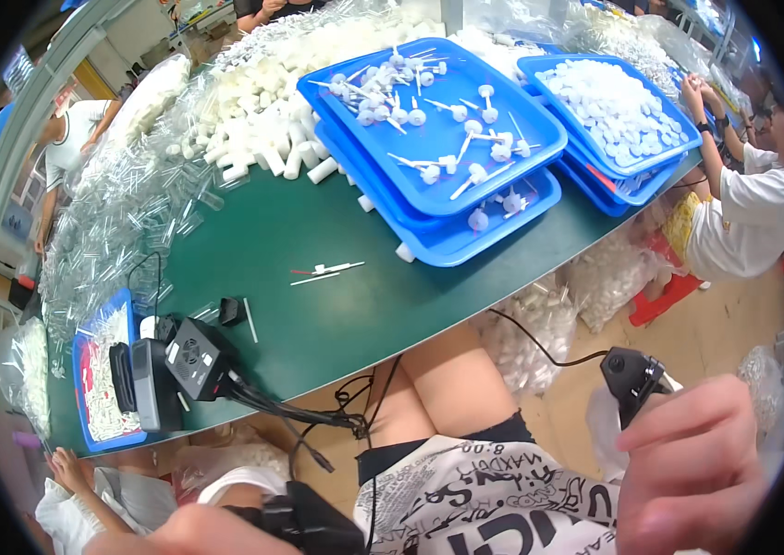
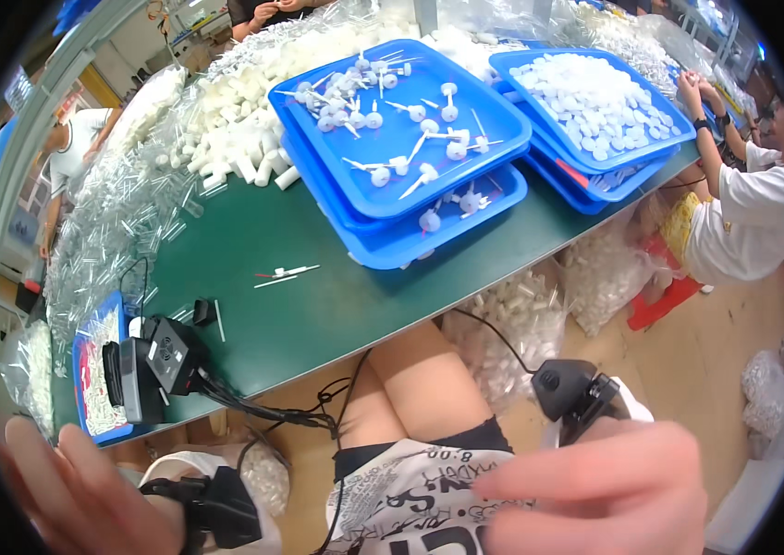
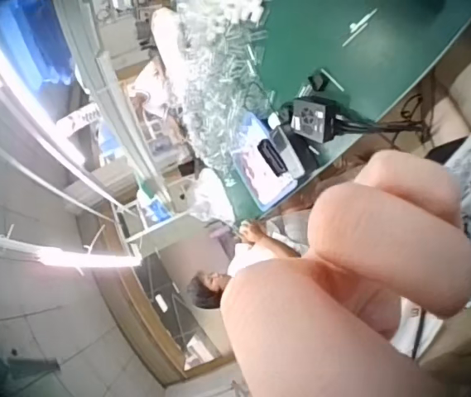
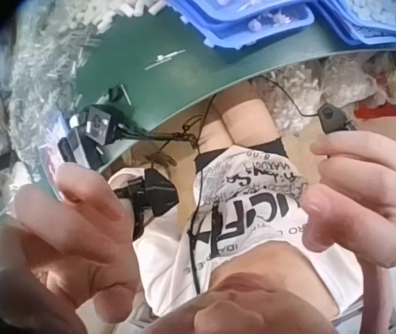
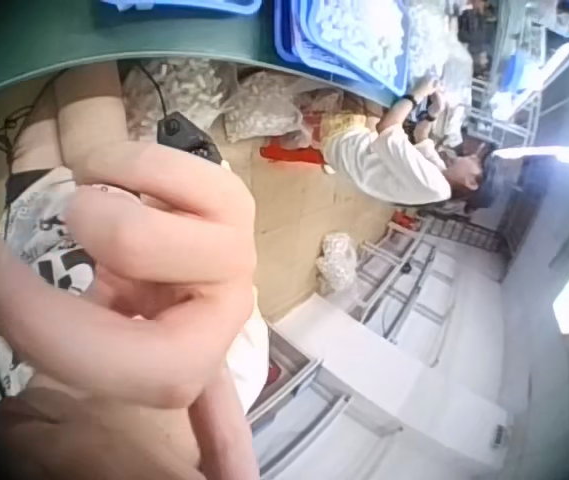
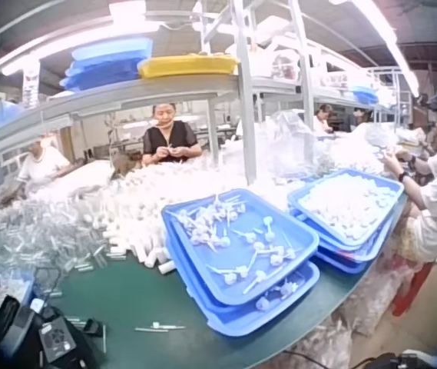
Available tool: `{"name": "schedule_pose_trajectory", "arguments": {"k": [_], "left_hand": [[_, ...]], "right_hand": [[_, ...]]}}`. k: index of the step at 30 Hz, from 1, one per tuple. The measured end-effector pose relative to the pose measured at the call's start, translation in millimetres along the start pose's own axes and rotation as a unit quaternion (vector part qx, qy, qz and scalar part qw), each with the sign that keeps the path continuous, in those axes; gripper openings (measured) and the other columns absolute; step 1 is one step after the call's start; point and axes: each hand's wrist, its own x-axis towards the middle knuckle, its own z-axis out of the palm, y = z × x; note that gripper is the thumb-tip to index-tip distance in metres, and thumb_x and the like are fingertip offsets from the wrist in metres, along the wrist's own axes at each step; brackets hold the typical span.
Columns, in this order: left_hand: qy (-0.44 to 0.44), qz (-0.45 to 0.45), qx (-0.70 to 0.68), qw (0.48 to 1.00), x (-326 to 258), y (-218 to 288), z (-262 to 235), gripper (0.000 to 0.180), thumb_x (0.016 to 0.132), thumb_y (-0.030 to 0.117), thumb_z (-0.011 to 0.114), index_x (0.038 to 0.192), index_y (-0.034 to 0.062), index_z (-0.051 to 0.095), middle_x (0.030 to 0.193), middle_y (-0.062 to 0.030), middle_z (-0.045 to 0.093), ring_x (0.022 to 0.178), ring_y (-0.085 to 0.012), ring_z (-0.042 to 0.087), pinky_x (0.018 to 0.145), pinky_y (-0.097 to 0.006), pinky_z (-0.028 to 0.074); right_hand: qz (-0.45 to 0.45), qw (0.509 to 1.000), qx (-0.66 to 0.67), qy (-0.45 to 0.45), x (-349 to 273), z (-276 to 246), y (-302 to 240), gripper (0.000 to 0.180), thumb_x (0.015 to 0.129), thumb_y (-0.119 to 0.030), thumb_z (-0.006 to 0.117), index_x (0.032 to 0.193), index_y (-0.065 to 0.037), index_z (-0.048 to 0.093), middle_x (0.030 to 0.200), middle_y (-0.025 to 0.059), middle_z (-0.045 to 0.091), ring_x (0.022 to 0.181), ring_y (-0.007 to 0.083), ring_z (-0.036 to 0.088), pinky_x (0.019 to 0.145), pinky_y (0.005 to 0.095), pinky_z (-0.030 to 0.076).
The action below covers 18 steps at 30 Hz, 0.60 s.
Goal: The person repeatedly picks up white cylindrical plastic bodies and clear plastic caps from a green table. They insert the cap into the body by hand, creating a finished unit, and place it into a blue tray. The process is repeated continuously throughout the clip.
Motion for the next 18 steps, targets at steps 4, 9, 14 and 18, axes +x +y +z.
{"name": "schedule_pose_trajectory", "arguments": {"k": [4,9,14,18], "left_hand": [[0.015,0.005,-0.016,1.000,-4.2,-3.2,-11.6,0.038,0.078,0.040,0.067,0.099,0.0089,0.061,0.073,-0.0016,0.052,0.053,-0.0137,0.043,0.044,-0.028,0.028],[0.023,-0.028,0.009,0.999,-11.4,-10.3,-13.1,0.038,0.078,0.040,0.067,0.097,0.0085,0.061,0.072,-0.0014,0.052,0.052,-0.0135,0.043,0.044,-0.028,0.027],[0.010,-0.018,-0.003,1.000,-13.5,-2.2,-11.4,0.037,0.077,0.040,0.068,0.095,0.0081,0.062,0.070,-0.0012,0.051,0.052,-0.0134,0.043,0.044,-0.028,0.027],[-0.002,-0.005,-0.011,1.000,-12.5,4.8,-15.1,0.037,0.077,0.040,0.068,0.093,0.0078,0.062,0.069,-0.0011,0.051,0.051,-0.0132,0.043,0.044,-0.028,0.027]], "right_hand": [[-0.150,0.955,-0.004,0.254,-3.3,50.6,36.1,0.046,0.076,-0.011,0.061,0.119,-0.009,0.045,0.077,0.0054,0.053,0.049,0.0145,0.045,0.044,0.0268,0.037],[-0.064,0.990,0.067,0.105,-3.9,71.3,60.2,0.066,0.066,0.001,0.064,0.128,-0.005,0.041,0.084,0.0110,0.063,0.050,0.0178,0.052,0.043,0.0279,0.039],[0.023,0.998,0.052,0.030,-6.2,80.6,58.6,0.060,0.066,0.002,0.062,0.123,-0.004,0.047,0.077,0.0077,0.064,0.050,0.0187,0.053,0.043,0.0285,0.040],[0.041,0.995,0.082,0.043,-11.1,88.6,65.2,0.055,0.067,0.002,0.062,0.120,0.002,0.048,0.077,0.0084,0.064,0.049,0.0181,0.053,0.045,0.0269,0.043]]}}
